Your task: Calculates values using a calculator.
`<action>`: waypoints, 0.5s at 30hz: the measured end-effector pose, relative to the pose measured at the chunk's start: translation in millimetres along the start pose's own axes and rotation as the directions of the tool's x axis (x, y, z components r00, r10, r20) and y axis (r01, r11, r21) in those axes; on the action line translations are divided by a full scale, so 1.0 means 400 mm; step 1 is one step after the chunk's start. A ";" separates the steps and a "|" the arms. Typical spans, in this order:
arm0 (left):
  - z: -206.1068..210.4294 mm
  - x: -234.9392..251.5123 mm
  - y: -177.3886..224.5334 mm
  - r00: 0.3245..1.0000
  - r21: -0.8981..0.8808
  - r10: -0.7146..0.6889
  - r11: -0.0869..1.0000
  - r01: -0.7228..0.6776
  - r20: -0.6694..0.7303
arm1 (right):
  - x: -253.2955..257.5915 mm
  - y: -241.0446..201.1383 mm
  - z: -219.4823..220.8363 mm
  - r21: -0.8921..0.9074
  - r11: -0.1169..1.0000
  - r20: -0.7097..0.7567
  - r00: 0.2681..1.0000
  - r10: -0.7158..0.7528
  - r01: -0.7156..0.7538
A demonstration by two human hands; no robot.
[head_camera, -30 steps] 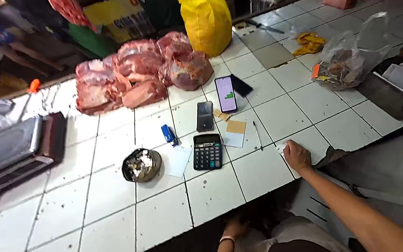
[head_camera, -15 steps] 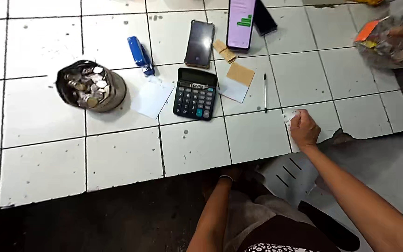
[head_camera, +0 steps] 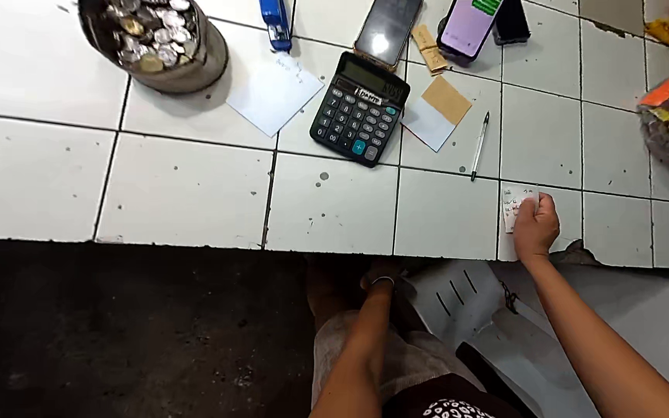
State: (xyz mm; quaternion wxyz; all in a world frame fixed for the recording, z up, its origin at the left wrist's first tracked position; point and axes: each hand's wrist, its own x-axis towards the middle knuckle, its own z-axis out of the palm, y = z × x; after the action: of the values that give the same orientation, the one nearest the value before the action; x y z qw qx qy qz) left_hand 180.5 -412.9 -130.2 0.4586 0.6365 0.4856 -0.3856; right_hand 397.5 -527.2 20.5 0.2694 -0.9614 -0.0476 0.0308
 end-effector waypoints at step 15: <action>0.041 -0.074 -0.202 0.951 0.155 0.040 0.984 -0.091 0.306 | -0.359 -0.014 0.174 -0.180 0.962 0.926 0.293 0.237 -0.207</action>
State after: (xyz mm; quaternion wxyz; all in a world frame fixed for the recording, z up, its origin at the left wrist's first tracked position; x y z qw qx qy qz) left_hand 94.4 -427.6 -124.2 0.4850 0.6224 0.3544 -0.5018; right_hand 248.7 -502.2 -31.2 0.1725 -0.7651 -0.0618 0.6173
